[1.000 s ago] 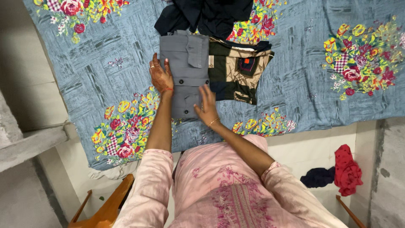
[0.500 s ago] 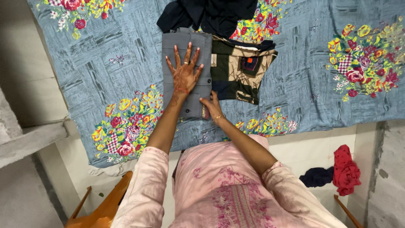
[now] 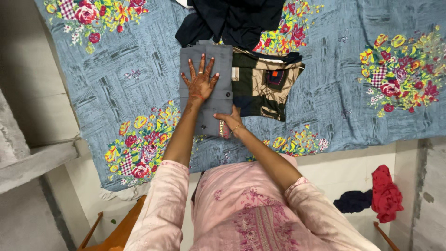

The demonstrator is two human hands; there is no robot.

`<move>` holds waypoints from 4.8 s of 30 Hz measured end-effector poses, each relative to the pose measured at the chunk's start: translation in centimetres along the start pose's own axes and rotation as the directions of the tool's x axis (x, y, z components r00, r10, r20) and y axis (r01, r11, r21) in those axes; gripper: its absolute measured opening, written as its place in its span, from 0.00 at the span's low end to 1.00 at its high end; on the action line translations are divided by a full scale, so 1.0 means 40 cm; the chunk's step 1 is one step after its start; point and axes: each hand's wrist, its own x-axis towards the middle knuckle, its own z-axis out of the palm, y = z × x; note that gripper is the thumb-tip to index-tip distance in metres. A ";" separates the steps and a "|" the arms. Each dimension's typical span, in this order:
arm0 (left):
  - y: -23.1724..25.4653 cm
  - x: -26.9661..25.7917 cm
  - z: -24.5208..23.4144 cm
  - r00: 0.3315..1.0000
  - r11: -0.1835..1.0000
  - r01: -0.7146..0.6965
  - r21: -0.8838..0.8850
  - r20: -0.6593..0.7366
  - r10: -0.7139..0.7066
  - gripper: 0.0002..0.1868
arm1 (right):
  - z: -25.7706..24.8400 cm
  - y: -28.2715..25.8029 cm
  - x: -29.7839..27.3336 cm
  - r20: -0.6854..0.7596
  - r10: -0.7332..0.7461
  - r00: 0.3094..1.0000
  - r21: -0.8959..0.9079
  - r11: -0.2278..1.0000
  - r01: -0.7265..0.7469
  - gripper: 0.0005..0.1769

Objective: The person folds a grey shirt by smoothing it out on a bed, folding the sleeves inward, and then folding the body into a rectangle before moving it to a stack on another bed.

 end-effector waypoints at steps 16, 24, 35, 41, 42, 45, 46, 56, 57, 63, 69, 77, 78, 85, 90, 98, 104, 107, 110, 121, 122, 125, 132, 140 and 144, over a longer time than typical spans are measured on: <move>-0.130 -0.125 0.005 0.878 -0.377 0.227 -0.898 0.357 -0.320 0.52 | -0.141 -0.367 -0.284 0.407 -0.499 0.765 -0.834 0.140 0.534 0.34; -0.182 -0.273 0.080 0.994 -0.772 0.074 -0.631 0.106 0.009 0.49 | -0.262 -0.395 -0.352 0.811 -0.453 0.371 -0.586 -0.622 0.520 0.29; -0.248 -0.348 0.334 0.937 -0.060 0.193 -0.979 0.202 -0.283 0.38 | -0.420 -0.025 -0.281 0.532 -0.330 0.780 -0.842 -0.299 0.448 0.49; -0.190 -0.388 0.316 0.857 0.866 -0.069 -0.495 -0.474 -0.203 0.32 | -0.428 -0.006 -0.274 0.265 -0.608 0.749 -0.929 0.047 0.367 0.32; -0.169 -0.402 0.293 0.840 0.932 -0.073 -0.355 -0.526 -0.135 0.31 | -0.428 -0.012 -0.271 0.218 -0.663 0.716 -0.929 0.084 0.361 0.31; -0.088 -0.408 0.228 0.816 0.982 -0.132 -0.138 -0.577 0.029 0.29 | -0.423 -0.056 -0.245 0.108 -0.772 0.627 -0.929 0.145 0.340 0.28; -0.065 -0.397 0.214 0.812 0.981 -0.162 -0.104 -0.579 0.072 0.29 | -0.418 -0.077 -0.228 0.102 -0.781 0.615 -0.937 0.132 0.324 0.28; 0.017 -0.261 0.178 0.959 0.995 -0.092 0.033 -0.266 0.098 0.37 | -0.381 -0.172 -0.099 0.319 -0.671 0.670 -0.919 -0.044 0.393 0.30; 0.003 -0.245 0.187 0.966 0.994 -0.103 0.023 -0.237 0.106 0.34 | -0.379 -0.175 -0.091 0.317 -0.676 0.665 -0.921 -0.053 0.386 0.23; -0.055 -0.216 0.211 0.882 0.946 -0.315 -0.081 -0.393 0.260 0.20 | -0.396 -0.213 -0.077 0.375 -0.754 0.539 -0.865 -0.077 0.495 0.06; 0.006 -0.245 0.091 0.922 0.980 -0.167 -0.108 -0.370 0.116 0.14 | -0.385 -0.292 -0.059 0.337 -0.841 0.423 -0.858 -0.089 0.506 0.05; 0.005 -0.087 0.143 0.929 0.985 -0.070 -0.157 -0.371 0.006 0.14 | -0.355 -0.298 0.108 0.342 -0.776 0.529 -0.926 -0.184 0.329 0.08; -0.004 -0.078 0.163 0.932 0.989 -0.084 -0.125 -0.360 0.033 0.15 | -0.355 -0.283 0.121 0.333 -0.762 0.556 -0.931 -0.171 0.323 0.07; 0.029 -0.116 0.190 0.903 0.986 -0.132 -0.099 -0.421 0.079 0.17 | -0.352 -0.258 0.097 0.274 -0.797 0.539 -0.933 -0.085 0.349 0.12; 0.104 -0.165 0.112 0.863 0.948 -0.319 0.015 -0.408 0.297 0.24 | -0.348 -0.242 -0.018 0.181 -0.795 0.579 -0.905 0.095 0.414 0.09; 0.170 -0.050 0.104 0.763 0.797 -0.600 0.073 -0.248 0.597 0.24 | -0.179 -0.180 -0.162 0.093 -0.640 0.763 -0.894 0.284 0.347 0.36; 0.170 0.019 0.160 0.853 0.858 -0.510 -0.062 -0.166 0.495 0.13 | -0.113 -0.171 -0.128 -0.142 -0.568 0.810 -0.960 0.278 0.027 0.39; 0.162 0.025 0.158 0.846 0.851 -0.514 -0.103 -0.225 0.483 0.12 | -0.142 -0.108 -0.078 -0.152 -0.569 0.808 -0.969 0.247 -0.009 0.29; 0.162 0.019 0.154 0.837 0.854 -0.510 -0.099 -0.287 0.466 0.13 | -0.235 -0.008 0.008 -0.169 -0.599 0.783 -0.926 0.369 0.082 0.26; 0.162 -0.025 0.111 0.765 0.810 -0.579 -0.091 -0.407 0.500 0.17 | -0.403 -0.053 -0.012 0.137 -0.689 0.711 -0.767 0.380 0.516 0.46; 0.144 -0.056 0.102 0.785 0.801 -0.589 -0.106 -0.313 0.535 0.19 | -0.379 -0.093 -0.060 0.202 -0.667 0.717 -0.822 0.283 0.494 0.47; 0.087 -0.164 0.074 0.779 0.767 -0.627 -0.137 -0.067 0.624 0.25 | -0.332 -0.198 -0.154 0.411 -0.571 0.711 -0.865 0.001 0.502 0.48; 0.064 -0.308 0.095 0.700 0.707 -0.707 0.015 0.156 0.697 0.40 | -0.353 -0.218 -0.138 0.697 -0.484 0.529 -0.669 -0.172 0.724 0.21; 0.012 -0.233 0.144 0.649 0.640 -0.761 0.107 0.135 0.749 0.28 | -0.365 -0.199 -0.140 0.651 -0.589 0.479 -0.680 -0.171 0.713 0.16; -0.003 -0.206 0.140 0.653 0.645 -0.754 0.129 0.033 0.757 0.19 | -0.370 -0.187 -0.144 0.620 -0.633 0.463 -0.689 -0.158 0.707 0.16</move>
